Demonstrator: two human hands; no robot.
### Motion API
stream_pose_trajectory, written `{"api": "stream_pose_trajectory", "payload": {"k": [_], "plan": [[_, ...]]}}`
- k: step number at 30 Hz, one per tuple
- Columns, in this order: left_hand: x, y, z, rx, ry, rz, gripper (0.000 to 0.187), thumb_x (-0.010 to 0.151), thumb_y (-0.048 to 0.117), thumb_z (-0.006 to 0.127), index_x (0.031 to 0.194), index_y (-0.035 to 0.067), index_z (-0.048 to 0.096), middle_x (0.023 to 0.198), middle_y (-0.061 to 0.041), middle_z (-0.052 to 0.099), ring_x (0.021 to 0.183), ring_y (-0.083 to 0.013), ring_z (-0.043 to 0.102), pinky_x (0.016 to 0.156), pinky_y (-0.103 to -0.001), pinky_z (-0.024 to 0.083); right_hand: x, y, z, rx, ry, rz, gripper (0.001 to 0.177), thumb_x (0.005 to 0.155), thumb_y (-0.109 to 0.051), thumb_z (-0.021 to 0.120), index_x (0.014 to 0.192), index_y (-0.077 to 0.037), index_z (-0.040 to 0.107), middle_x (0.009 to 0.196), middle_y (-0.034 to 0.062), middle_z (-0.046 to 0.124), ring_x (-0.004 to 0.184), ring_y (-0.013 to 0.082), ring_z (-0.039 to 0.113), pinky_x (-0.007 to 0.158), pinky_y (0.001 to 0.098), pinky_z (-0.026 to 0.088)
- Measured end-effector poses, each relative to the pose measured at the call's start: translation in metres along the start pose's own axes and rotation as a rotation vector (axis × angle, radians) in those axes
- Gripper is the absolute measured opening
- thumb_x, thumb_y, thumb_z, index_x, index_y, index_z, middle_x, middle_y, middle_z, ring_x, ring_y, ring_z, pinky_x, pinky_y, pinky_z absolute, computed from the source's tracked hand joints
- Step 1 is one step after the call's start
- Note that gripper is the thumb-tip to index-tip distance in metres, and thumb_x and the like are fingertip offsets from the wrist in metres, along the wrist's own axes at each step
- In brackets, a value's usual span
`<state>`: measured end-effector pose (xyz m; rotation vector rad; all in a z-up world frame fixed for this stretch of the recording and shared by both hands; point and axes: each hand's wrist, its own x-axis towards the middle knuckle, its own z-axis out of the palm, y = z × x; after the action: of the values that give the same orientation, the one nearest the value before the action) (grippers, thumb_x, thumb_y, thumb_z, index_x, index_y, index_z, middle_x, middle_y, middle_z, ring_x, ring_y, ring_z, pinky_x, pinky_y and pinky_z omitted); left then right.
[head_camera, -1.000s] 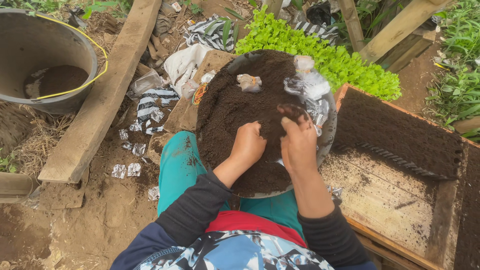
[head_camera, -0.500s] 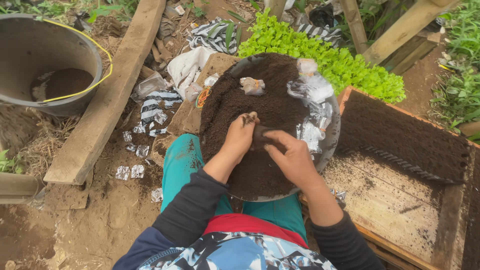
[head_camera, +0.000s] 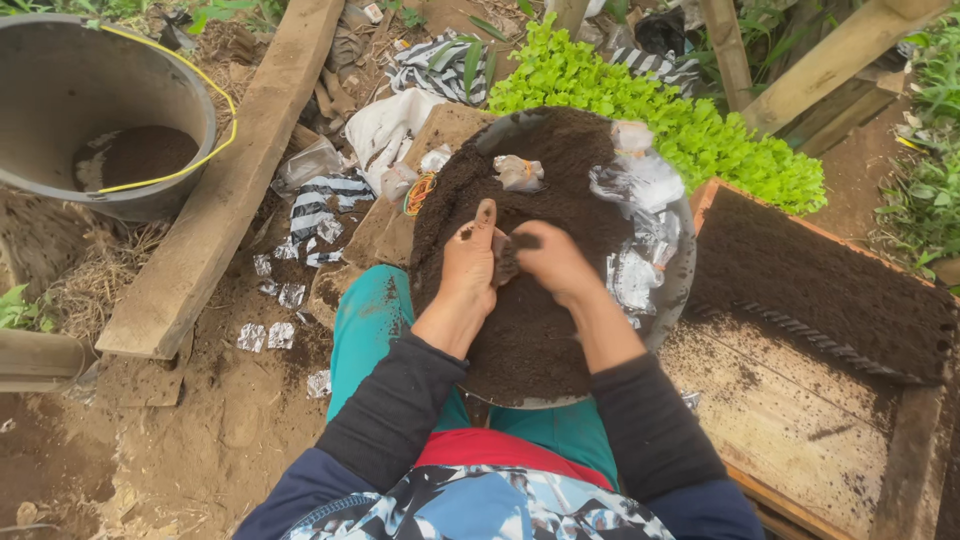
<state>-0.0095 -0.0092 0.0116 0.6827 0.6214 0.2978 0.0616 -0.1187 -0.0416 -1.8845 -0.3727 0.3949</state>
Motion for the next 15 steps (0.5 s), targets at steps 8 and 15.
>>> {"api": "stream_pose_trajectory", "payload": {"k": [8, 15], "plan": [[-0.022, 0.0, 0.008, -0.155, 0.087, -0.482, 0.061, 0.093, 0.057, 0.03, 0.083, 0.002, 0.056, 0.068, -0.016, 0.055, 0.057, -0.0304, 0.054, 0.055, -0.042, 0.046, -0.037, -0.123, -0.017, 0.885, 0.402, 0.062, 0.024, 0.075, 0.001, 0.071, 0.093, -0.011, 0.061, 0.077, 0.0119, 0.066, 0.065, 0.0282, 0.068, 0.047, 0.0393, 0.058], [-0.004, -0.032, 0.002, -0.263, 0.148, -0.529, 0.063, 0.09, 0.063, 0.033, 0.089, 0.004, 0.056, 0.082, -0.02, 0.064, 0.075, -0.0377, 0.061, 0.067, -0.05, 0.048, -0.059, -0.127, 0.002, 0.617, 0.508, -0.187, 0.027, 0.072, 0.006, 0.067, 0.091, -0.01, 0.056, 0.085, 0.002, 0.061, 0.081, 0.0125, 0.059, 0.068, 0.023, 0.052]]}}
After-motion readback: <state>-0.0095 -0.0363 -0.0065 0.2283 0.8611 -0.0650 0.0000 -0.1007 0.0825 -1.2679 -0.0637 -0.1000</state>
